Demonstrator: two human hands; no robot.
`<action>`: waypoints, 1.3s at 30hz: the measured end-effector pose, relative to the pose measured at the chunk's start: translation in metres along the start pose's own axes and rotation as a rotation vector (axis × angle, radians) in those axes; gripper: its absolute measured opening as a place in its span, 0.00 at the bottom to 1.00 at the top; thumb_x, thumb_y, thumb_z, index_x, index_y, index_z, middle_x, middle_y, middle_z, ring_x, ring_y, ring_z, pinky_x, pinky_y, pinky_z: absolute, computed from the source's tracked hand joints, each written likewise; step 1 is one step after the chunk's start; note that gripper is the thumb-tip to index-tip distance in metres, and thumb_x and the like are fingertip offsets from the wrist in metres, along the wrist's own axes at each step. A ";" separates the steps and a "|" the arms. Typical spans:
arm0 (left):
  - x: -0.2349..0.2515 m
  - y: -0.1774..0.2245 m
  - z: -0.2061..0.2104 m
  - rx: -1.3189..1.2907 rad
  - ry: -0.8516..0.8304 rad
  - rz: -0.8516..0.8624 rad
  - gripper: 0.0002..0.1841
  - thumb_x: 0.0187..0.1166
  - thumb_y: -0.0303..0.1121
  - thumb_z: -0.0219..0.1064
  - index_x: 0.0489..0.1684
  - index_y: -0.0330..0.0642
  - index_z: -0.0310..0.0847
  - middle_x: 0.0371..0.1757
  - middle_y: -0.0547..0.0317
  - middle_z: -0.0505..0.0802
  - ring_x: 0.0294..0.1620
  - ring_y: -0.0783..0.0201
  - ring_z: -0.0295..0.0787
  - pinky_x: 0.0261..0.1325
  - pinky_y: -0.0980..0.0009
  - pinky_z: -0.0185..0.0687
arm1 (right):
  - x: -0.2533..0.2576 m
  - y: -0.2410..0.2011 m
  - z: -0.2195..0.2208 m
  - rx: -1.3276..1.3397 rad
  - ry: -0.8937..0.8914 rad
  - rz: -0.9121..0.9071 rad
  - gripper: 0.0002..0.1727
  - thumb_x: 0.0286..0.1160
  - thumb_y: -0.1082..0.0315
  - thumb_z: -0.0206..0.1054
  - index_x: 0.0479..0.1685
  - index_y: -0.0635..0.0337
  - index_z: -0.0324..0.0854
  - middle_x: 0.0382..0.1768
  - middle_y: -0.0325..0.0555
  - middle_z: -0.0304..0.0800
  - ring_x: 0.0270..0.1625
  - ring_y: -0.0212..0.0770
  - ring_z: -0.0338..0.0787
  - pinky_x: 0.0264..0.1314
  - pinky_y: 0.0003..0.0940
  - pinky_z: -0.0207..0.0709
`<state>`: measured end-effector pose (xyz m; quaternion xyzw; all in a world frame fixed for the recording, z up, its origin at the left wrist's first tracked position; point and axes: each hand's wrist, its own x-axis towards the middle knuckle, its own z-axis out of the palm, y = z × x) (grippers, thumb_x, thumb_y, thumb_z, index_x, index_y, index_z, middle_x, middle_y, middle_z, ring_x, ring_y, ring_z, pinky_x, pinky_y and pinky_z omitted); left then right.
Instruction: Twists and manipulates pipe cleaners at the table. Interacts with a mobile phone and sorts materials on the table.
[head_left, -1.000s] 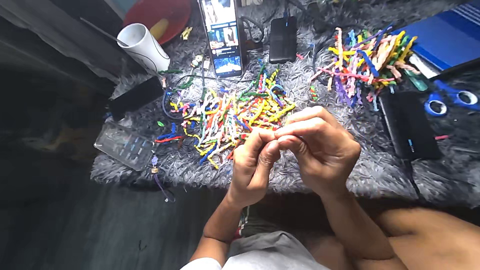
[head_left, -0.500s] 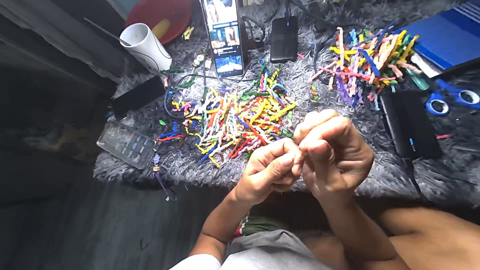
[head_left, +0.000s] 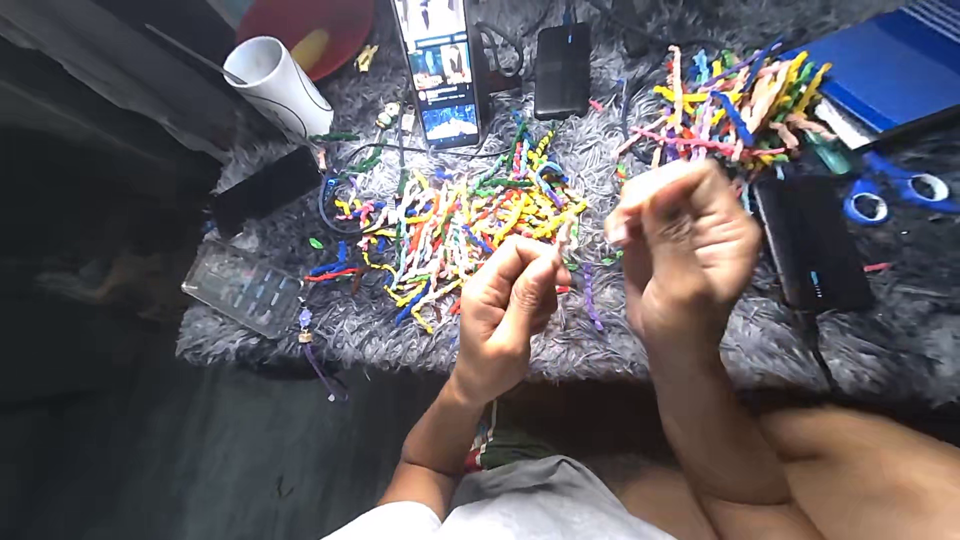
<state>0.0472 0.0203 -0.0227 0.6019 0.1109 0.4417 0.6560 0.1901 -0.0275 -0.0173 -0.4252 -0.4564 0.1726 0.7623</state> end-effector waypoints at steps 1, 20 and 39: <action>0.003 0.001 0.000 0.037 0.006 0.027 0.09 0.91 0.30 0.53 0.42 0.50 0.80 0.25 0.79 0.78 0.17 0.89 0.62 0.19 0.91 0.59 | -0.002 0.001 0.002 0.015 -0.042 0.033 0.07 0.90 0.61 0.60 0.47 0.48 0.83 0.41 0.21 0.86 0.41 0.18 0.85 0.46 0.15 0.81; -0.021 -0.005 0.001 -0.179 -0.222 -0.137 0.08 0.92 0.39 0.55 0.46 0.51 0.79 0.23 0.82 0.78 0.21 0.93 0.66 0.24 0.94 0.60 | -0.025 -0.008 0.017 0.195 0.054 -0.027 0.05 0.82 0.68 0.68 0.43 0.52 0.90 0.47 0.27 0.90 0.53 0.22 0.89 0.55 0.17 0.85; -0.033 -0.010 0.011 -0.421 -0.290 -0.285 0.08 0.93 0.35 0.55 0.51 0.46 0.79 0.27 0.72 0.90 0.23 0.81 0.87 0.25 0.85 0.83 | -0.005 -0.013 0.000 0.288 0.069 -0.021 0.07 0.83 0.69 0.65 0.44 0.47 0.90 0.43 0.26 0.92 0.43 0.23 0.90 0.47 0.19 0.85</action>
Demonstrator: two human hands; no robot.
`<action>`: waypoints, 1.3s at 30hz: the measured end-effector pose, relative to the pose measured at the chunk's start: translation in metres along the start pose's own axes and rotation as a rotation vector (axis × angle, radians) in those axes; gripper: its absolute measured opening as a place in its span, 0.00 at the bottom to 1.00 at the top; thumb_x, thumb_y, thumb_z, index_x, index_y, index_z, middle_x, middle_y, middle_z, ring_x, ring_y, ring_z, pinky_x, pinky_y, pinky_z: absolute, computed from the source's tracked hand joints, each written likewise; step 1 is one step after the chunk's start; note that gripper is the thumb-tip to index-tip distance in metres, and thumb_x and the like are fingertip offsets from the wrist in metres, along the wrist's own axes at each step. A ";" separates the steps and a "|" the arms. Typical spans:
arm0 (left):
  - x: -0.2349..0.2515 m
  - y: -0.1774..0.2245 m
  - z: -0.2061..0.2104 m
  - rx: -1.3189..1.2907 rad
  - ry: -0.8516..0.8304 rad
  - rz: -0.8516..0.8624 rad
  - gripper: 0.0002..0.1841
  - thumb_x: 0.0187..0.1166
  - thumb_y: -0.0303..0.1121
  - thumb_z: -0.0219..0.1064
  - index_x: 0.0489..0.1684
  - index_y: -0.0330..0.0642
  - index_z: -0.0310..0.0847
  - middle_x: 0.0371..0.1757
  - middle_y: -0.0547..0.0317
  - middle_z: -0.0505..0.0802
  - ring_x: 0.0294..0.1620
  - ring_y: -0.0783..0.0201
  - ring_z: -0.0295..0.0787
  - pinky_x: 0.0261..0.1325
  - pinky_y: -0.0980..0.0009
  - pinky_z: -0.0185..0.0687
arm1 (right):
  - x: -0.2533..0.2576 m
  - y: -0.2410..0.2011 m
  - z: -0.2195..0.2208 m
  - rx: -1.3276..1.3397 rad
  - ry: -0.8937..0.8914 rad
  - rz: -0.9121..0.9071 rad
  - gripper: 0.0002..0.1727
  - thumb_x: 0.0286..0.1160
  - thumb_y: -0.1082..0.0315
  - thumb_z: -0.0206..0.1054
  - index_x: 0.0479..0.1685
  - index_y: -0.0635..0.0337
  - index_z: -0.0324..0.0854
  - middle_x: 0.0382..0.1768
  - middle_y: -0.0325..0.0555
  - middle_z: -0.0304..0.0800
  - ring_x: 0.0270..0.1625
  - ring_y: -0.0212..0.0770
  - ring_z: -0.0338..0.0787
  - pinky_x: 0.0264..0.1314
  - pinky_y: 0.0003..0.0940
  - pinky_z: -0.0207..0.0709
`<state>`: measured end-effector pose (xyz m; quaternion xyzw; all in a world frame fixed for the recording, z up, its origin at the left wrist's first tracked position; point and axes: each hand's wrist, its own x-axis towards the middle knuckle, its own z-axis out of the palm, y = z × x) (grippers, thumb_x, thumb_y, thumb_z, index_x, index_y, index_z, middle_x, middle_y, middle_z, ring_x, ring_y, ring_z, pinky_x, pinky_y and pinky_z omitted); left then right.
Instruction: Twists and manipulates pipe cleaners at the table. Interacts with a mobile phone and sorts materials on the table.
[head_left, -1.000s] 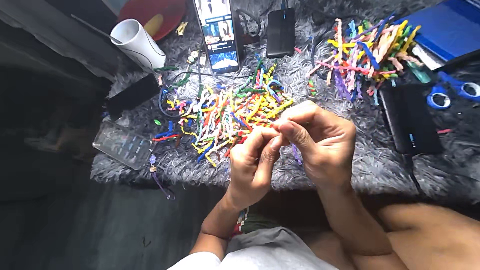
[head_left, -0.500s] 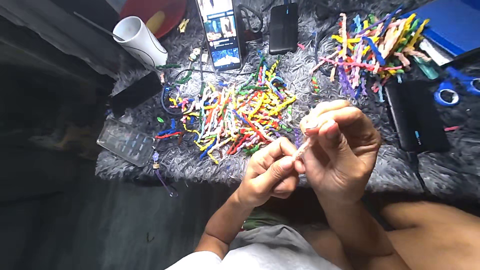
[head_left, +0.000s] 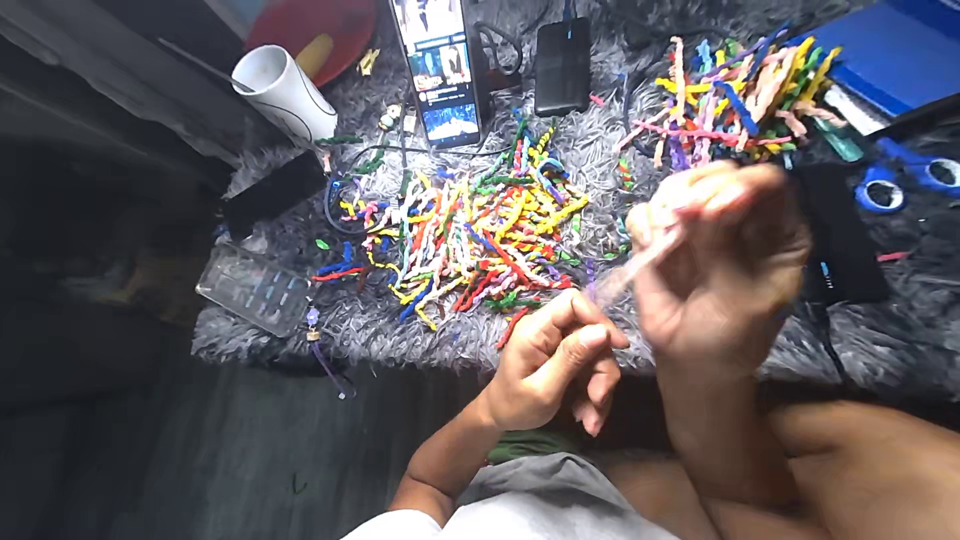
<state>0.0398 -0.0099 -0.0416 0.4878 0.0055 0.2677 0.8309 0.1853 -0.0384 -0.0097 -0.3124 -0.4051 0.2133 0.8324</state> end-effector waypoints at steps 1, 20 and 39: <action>-0.002 -0.001 -0.004 0.128 0.002 0.003 0.09 0.94 0.35 0.53 0.50 0.44 0.78 0.28 0.71 0.89 0.25 0.81 0.86 0.26 0.84 0.84 | 0.010 -0.003 -0.008 -0.049 0.001 -0.032 0.08 0.84 0.71 0.64 0.44 0.47 0.88 0.42 0.26 0.92 0.40 0.23 0.90 0.45 0.19 0.86; 0.070 0.076 -0.143 1.748 0.020 0.061 0.26 0.83 0.50 0.64 0.67 0.38 0.84 0.72 0.40 0.83 0.75 0.42 0.77 0.77 0.41 0.68 | 0.169 0.072 -0.043 -1.297 -0.180 -0.141 0.35 0.82 0.51 0.65 0.73 0.77 0.75 0.66 0.70 0.83 0.68 0.58 0.86 0.76 0.48 0.75; 0.068 0.041 -0.141 1.657 -0.167 0.065 0.27 0.88 0.51 0.53 0.69 0.38 0.84 0.68 0.41 0.86 0.75 0.45 0.79 0.77 0.47 0.70 | 0.178 0.210 0.008 -1.179 -0.540 -0.261 0.35 0.85 0.46 0.61 0.89 0.50 0.68 0.82 0.57 0.75 0.82 0.57 0.76 0.85 0.61 0.56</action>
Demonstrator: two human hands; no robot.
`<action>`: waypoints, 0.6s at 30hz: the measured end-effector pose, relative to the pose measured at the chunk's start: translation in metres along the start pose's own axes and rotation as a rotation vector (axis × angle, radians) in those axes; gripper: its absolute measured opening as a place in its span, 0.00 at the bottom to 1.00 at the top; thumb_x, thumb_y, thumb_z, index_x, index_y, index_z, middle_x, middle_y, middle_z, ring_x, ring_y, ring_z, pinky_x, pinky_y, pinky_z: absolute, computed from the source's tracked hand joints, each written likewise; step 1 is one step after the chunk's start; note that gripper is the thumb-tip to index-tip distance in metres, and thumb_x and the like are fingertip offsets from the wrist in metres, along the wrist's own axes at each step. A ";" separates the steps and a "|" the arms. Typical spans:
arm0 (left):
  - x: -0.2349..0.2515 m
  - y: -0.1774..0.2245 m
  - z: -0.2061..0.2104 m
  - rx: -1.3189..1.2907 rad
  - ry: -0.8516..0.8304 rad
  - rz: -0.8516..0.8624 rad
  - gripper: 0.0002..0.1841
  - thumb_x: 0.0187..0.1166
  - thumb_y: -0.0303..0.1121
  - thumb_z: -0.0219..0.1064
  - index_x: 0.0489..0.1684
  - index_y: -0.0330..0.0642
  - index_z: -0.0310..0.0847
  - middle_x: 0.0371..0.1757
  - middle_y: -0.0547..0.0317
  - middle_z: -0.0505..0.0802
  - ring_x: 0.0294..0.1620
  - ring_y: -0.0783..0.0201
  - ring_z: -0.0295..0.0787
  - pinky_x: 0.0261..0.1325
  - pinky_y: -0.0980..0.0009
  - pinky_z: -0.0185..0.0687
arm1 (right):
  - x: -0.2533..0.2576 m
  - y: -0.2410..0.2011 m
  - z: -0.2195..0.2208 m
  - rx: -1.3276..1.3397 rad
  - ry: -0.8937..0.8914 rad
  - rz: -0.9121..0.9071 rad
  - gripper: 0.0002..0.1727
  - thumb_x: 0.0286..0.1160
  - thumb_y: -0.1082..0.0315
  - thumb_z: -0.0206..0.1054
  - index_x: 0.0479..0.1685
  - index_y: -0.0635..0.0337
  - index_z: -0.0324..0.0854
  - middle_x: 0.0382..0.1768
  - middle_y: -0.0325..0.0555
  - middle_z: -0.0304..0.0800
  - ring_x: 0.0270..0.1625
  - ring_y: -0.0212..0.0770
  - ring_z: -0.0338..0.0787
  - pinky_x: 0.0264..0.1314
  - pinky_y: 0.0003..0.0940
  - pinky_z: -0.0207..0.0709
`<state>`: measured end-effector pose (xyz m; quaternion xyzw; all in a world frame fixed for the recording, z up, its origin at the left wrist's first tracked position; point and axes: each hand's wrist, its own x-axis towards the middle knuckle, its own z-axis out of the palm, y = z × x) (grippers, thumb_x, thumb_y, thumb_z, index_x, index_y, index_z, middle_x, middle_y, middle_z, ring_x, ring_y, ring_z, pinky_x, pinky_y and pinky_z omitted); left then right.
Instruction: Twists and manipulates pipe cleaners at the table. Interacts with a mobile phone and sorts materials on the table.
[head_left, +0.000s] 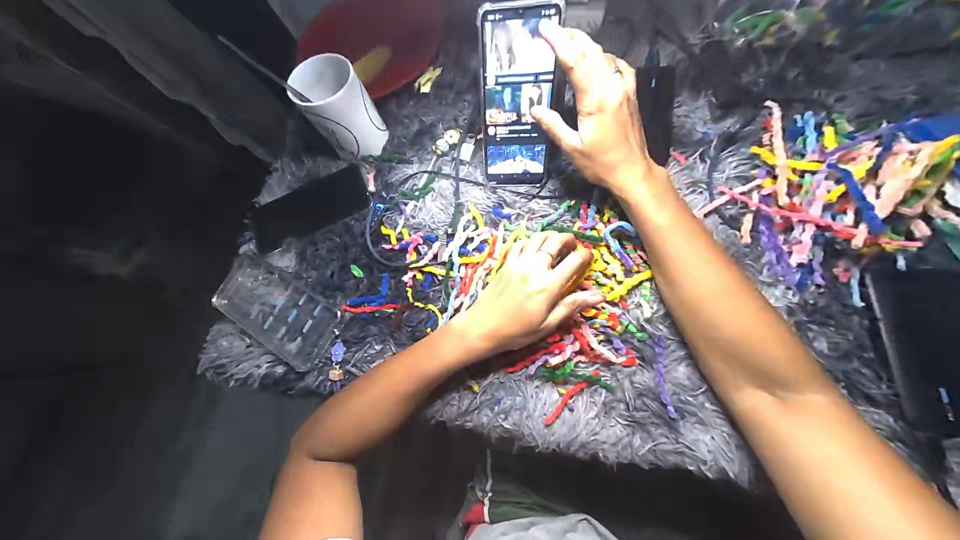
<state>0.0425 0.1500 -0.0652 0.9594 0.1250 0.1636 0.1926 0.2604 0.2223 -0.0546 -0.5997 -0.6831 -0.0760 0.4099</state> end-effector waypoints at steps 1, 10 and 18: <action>0.000 0.000 -0.001 0.002 -0.005 -0.004 0.27 0.88 0.51 0.53 0.70 0.38 0.83 0.69 0.41 0.86 0.75 0.45 0.79 0.77 0.47 0.70 | 0.000 0.000 -0.001 -0.023 -0.023 0.012 0.35 0.85 0.45 0.59 0.89 0.48 0.68 0.83 0.56 0.74 0.84 0.57 0.75 0.86 0.62 0.54; 0.001 0.000 0.000 -0.005 0.023 -0.004 0.26 0.89 0.49 0.53 0.68 0.37 0.84 0.66 0.43 0.87 0.73 0.46 0.80 0.75 0.48 0.71 | 0.001 -0.002 -0.004 -0.067 -0.062 0.028 0.36 0.86 0.43 0.58 0.91 0.47 0.66 0.83 0.53 0.75 0.85 0.56 0.73 0.85 0.62 0.54; 0.000 0.001 0.001 -0.021 0.036 -0.017 0.26 0.89 0.48 0.53 0.68 0.37 0.84 0.67 0.41 0.87 0.73 0.46 0.80 0.75 0.48 0.71 | 0.001 -0.001 -0.004 -0.044 -0.012 0.007 0.39 0.84 0.44 0.60 0.91 0.53 0.63 0.80 0.51 0.79 0.83 0.52 0.75 0.85 0.61 0.55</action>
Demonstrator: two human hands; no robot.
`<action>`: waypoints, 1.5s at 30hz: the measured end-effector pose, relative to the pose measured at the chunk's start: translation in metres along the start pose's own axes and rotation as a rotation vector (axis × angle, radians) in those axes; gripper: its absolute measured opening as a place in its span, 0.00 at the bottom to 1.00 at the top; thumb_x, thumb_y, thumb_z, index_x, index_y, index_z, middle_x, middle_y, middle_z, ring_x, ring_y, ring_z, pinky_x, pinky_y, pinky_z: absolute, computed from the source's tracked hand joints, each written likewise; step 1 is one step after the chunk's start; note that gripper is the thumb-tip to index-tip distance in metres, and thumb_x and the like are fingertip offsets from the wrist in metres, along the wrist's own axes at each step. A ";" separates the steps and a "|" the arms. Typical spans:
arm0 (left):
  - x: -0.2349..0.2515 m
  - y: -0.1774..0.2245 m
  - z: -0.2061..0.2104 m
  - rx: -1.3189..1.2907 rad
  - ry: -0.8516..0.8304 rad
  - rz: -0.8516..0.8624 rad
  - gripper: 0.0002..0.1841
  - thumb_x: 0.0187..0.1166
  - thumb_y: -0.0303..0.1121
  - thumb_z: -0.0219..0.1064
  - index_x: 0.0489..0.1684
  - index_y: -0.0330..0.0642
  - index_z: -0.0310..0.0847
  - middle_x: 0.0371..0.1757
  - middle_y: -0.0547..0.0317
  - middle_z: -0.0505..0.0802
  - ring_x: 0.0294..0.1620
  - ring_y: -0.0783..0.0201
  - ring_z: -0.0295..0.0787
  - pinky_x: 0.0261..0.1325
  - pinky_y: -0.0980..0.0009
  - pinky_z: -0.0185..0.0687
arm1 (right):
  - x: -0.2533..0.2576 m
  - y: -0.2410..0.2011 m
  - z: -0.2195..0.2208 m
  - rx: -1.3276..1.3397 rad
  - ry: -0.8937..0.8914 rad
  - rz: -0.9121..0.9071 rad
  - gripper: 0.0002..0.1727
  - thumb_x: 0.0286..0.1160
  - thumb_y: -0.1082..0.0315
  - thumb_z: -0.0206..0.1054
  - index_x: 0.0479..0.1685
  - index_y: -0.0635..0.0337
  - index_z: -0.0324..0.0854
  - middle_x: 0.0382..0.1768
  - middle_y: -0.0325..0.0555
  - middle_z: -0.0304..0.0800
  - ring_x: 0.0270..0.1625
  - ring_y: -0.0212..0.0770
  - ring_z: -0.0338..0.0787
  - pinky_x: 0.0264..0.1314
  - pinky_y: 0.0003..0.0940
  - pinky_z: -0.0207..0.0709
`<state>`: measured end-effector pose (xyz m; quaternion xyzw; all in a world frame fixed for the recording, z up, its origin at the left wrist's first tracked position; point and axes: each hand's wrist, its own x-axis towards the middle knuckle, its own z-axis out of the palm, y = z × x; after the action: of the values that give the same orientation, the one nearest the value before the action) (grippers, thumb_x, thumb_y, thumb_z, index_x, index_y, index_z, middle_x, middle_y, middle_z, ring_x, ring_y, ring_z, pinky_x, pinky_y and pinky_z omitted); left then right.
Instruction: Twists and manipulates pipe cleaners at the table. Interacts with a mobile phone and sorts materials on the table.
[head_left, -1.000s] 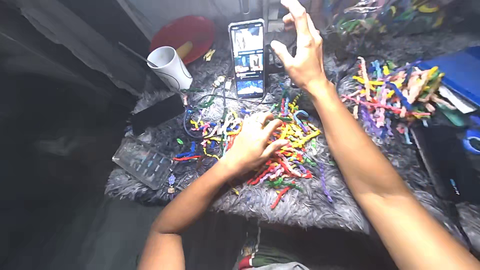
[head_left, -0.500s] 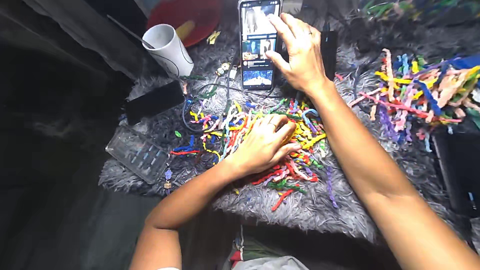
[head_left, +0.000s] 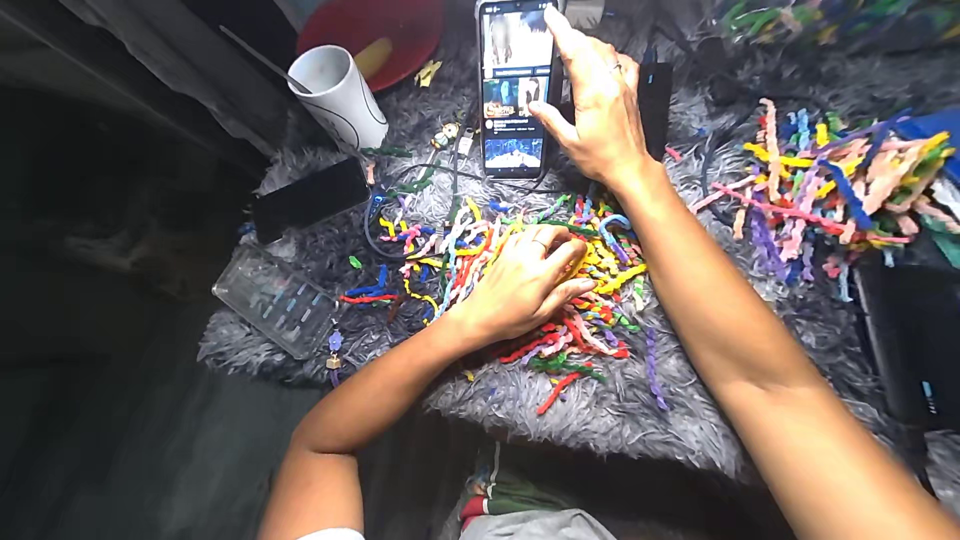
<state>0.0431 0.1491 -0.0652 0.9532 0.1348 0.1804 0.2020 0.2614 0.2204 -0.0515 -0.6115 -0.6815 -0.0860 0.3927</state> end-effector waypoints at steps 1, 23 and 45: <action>0.000 0.000 0.000 0.000 -0.001 -0.001 0.26 0.89 0.48 0.53 0.68 0.37 0.84 0.67 0.42 0.87 0.73 0.46 0.80 0.75 0.48 0.71 | 0.000 0.001 0.001 -0.002 0.000 -0.002 0.39 0.84 0.44 0.60 0.91 0.54 0.63 0.80 0.52 0.79 0.83 0.53 0.75 0.85 0.61 0.55; -0.001 0.002 0.002 -0.011 0.043 0.018 0.17 0.84 0.33 0.63 0.65 0.36 0.86 0.59 0.43 0.89 0.62 0.49 0.86 0.63 0.57 0.80 | -0.002 0.001 -0.001 -0.072 -0.031 -0.014 0.36 0.86 0.44 0.59 0.90 0.50 0.66 0.81 0.52 0.78 0.84 0.54 0.74 0.86 0.62 0.53; -0.012 0.007 -0.030 -1.211 0.247 -0.030 0.20 0.93 0.39 0.48 0.54 0.41 0.89 0.28 0.75 0.88 0.20 0.87 0.69 0.23 0.89 0.64 | -0.014 -0.087 -0.100 0.510 -0.116 0.032 0.11 0.85 0.61 0.63 0.51 0.60 0.84 0.38 0.34 0.89 0.41 0.21 0.88 0.49 0.19 0.82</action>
<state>0.0214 0.1491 -0.0397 0.6393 0.0442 0.3312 0.6926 0.2255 0.1291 0.0388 -0.5074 -0.6927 0.1299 0.4959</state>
